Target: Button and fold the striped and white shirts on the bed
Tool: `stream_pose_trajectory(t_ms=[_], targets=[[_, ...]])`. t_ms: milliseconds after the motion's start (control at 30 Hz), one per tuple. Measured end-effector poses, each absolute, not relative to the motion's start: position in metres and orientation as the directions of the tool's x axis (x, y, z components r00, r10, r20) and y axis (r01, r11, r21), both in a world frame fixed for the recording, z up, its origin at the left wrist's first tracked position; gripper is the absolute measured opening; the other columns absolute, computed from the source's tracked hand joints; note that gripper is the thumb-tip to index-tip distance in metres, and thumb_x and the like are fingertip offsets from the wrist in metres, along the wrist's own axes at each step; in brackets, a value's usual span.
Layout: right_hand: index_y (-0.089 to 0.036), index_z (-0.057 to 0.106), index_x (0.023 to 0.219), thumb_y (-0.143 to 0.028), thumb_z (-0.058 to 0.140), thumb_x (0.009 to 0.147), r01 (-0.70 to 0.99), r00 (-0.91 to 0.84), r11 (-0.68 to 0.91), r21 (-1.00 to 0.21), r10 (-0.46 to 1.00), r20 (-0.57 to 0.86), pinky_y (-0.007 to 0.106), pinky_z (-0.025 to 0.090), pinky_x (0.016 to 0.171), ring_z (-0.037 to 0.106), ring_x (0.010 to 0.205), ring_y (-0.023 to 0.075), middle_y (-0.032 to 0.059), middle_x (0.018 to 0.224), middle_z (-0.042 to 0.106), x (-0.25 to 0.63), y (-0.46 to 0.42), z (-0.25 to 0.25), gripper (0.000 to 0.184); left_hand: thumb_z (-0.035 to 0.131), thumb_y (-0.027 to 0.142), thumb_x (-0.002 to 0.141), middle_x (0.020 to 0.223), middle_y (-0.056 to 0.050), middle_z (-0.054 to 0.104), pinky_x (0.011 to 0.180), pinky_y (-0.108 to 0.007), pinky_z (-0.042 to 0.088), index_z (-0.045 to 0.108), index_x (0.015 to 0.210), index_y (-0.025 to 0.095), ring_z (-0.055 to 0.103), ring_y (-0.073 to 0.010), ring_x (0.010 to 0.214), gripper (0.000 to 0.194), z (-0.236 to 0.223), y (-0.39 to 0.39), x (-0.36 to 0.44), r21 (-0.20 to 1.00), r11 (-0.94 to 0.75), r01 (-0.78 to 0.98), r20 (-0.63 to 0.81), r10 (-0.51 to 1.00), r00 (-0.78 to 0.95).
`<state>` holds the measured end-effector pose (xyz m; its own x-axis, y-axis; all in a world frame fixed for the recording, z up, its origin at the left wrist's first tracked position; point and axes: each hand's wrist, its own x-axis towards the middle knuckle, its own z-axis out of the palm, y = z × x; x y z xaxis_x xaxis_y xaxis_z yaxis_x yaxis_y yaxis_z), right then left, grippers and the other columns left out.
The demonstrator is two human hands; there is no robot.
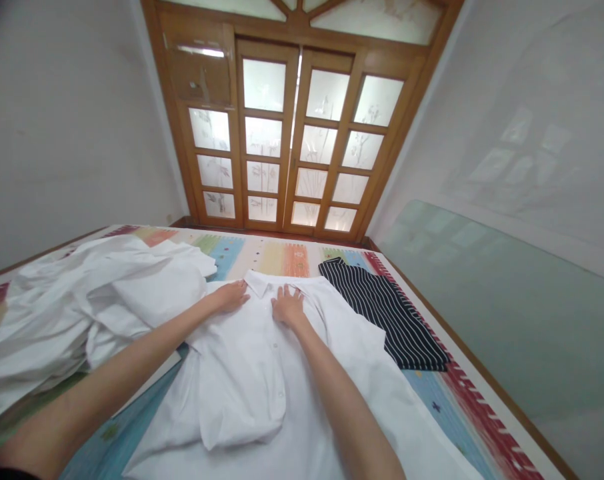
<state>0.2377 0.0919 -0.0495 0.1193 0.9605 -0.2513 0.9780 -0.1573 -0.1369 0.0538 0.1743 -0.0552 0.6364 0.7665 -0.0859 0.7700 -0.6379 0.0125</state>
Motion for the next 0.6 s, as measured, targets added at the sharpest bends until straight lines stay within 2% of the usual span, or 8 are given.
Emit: stream_pose_trajectory(t_ms=[133,300,400,467,600], targets=[[-0.016,0.015,0.154,-0.043,0.021,0.098,0.974,0.147,-0.185,-0.134,0.956,-0.252,0.054,0.012,0.113,0.01,0.145,0.0369,0.0088,0.162,0.007,0.243,0.112,-0.053,0.063,0.036,0.033,0.095,0.142,-0.028,0.045,0.108,-0.039,0.035,0.045,0.134,-0.001,0.042,-0.0315,0.135,0.053,-0.06,0.196,0.063,0.036,-0.613,0.789,-0.08,0.786,0.613],[-0.015,0.013,0.155,-0.043,0.017,0.098,0.967,0.165,-0.208,-0.15,0.953,-0.255,0.052,0.009,0.115,0.007,0.146,0.0366,0.0072,0.162,0.003,0.249,0.135,-0.054,0.064,0.032,0.032,0.095,0.147,-0.023,0.04,0.111,-0.037,0.03,0.039,0.139,0.003,0.037,-0.0276,0.138,0.053,-0.058,0.223,0.071,0.041,-0.623,0.781,-0.103,0.775,0.624],[-0.015,0.01,0.155,-0.043,0.015,0.098,0.963,0.173,-0.219,-0.156,0.95,-0.261,0.051,0.005,0.116,0.004,0.146,0.0349,0.0065,0.162,0.001,0.254,0.146,-0.056,0.064,0.032,0.035,0.095,0.15,-0.023,0.036,0.112,-0.039,0.028,0.035,0.142,0.004,0.033,-0.0286,0.14,0.057,-0.057,0.234,0.073,0.04,-0.632,0.774,-0.112,0.767,0.632],[-0.015,0.006,0.155,-0.045,0.014,0.097,0.962,0.162,-0.216,-0.164,0.943,-0.29,0.05,0.002,0.116,0.001,0.147,0.0328,0.0059,0.162,-0.003,0.259,0.153,-0.057,0.066,0.039,0.043,0.092,0.152,-0.024,0.032,0.112,-0.043,0.027,0.03,0.145,0.005,0.03,-0.0319,0.142,0.066,-0.057,0.238,0.075,0.036,-0.632,0.774,-0.123,0.766,0.631],[-0.017,0.005,0.155,-0.054,0.018,0.095,0.965,0.11,-0.185,-0.184,0.929,-0.354,0.047,0.0,0.117,-0.004,0.147,0.0309,0.0039,0.162,-0.008,0.269,0.161,-0.056,0.072,0.061,0.052,0.074,0.153,-0.028,0.025,0.112,-0.048,0.027,0.024,0.148,0.004,0.025,-0.039,0.142,0.096,-0.059,0.243,0.078,0.028,-0.635,0.772,-0.174,0.758,0.629]])
